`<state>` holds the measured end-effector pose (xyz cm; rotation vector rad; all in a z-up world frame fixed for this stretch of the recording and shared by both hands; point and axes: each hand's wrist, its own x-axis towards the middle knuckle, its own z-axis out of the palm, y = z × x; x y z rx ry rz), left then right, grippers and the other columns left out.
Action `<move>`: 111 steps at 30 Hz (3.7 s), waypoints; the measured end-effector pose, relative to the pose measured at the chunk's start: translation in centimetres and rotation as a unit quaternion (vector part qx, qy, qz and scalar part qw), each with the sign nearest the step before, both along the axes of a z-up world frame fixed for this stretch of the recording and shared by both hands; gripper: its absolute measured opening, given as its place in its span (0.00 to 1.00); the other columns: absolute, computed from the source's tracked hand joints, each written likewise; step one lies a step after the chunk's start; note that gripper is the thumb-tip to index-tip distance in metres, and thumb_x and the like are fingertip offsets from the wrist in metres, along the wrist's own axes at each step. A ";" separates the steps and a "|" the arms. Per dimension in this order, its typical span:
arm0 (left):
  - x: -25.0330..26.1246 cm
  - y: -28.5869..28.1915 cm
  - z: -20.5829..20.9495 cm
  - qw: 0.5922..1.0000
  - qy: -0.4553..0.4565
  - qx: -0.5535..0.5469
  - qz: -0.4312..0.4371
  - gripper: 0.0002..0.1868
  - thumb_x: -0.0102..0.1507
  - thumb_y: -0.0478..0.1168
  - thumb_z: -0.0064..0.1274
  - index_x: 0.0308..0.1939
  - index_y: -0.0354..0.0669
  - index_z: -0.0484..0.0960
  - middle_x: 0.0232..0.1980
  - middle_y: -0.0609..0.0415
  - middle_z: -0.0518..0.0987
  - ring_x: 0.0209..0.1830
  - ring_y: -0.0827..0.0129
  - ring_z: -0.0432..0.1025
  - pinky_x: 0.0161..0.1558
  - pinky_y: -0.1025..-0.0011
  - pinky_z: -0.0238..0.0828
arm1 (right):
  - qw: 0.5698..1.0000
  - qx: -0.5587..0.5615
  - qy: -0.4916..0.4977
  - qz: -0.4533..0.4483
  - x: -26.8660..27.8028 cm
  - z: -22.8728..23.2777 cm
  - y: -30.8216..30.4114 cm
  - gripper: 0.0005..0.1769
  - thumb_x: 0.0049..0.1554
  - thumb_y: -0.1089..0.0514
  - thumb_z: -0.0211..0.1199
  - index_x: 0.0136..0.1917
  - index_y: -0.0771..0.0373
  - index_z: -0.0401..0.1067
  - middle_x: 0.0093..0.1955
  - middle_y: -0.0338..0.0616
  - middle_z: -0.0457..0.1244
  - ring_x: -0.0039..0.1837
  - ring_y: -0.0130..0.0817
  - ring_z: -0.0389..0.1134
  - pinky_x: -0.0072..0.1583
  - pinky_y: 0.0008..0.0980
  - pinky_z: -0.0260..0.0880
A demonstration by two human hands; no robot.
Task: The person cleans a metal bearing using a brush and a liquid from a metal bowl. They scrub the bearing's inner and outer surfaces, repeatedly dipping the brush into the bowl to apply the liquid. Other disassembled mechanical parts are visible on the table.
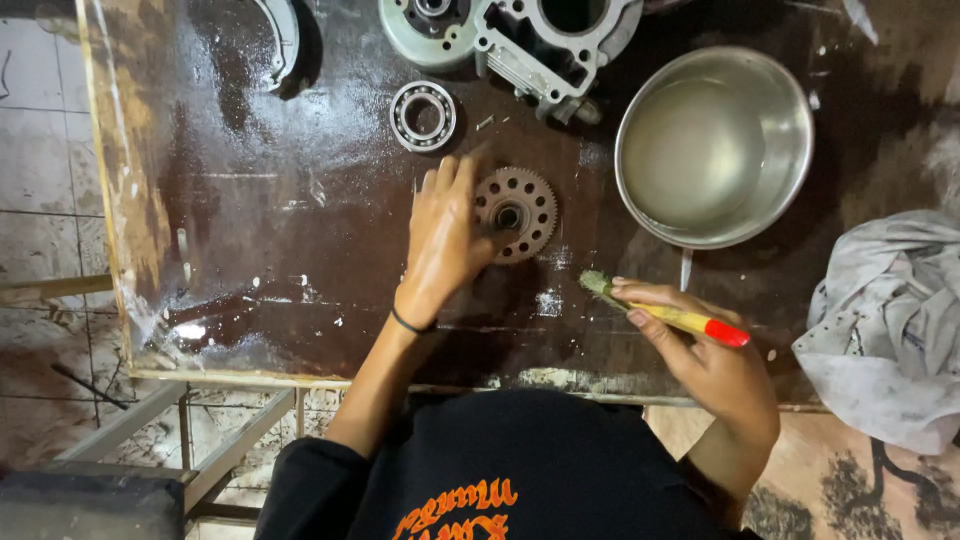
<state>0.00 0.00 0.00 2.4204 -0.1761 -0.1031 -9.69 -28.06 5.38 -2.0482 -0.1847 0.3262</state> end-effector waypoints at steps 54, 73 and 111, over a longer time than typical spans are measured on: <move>6.5 17.0 -8.0 0.921 -0.317 0.133 0.184 0.25 0.65 0.39 0.71 0.64 0.44 0.79 0.62 0.52 0.82 0.65 0.60 0.72 0.68 0.60 0.63 | 1.000 -0.005 -0.020 0.014 0.2 0.7 -0.8 0.15 0.61 0.60 0.61 0.61 0.62 0.76 0.62 0.45 0.71 0.62 0.34 0.74 0.61 0.31 0.73; 6.0 5.8 -6.2 0.974 -0.190 0.106 0.065 0.59 0.44 0.53 0.81 0.72 0.30 0.67 0.61 0.35 0.72 0.59 0.43 0.65 0.54 0.52 0.66 | 0.994 0.013 -0.050 -0.096 -1.2 2.0 -4.5 0.14 0.67 0.60 0.57 0.63 0.65 0.74 0.62 0.44 0.70 0.64 0.31 0.70 0.67 0.27 0.68; -3.3 -1.0 -0.2 0.989 -0.117 -0.066 -0.058 0.41 0.57 0.43 0.69 0.72 0.44 0.69 0.71 0.49 0.69 0.78 0.48 0.54 0.76 0.48 0.49 | 0.979 0.013 -0.186 -0.086 3.3 -1.3 3.0 0.12 0.67 0.64 0.60 0.63 0.66 0.72 0.64 0.51 0.69 0.65 0.37 0.73 0.67 0.33 0.75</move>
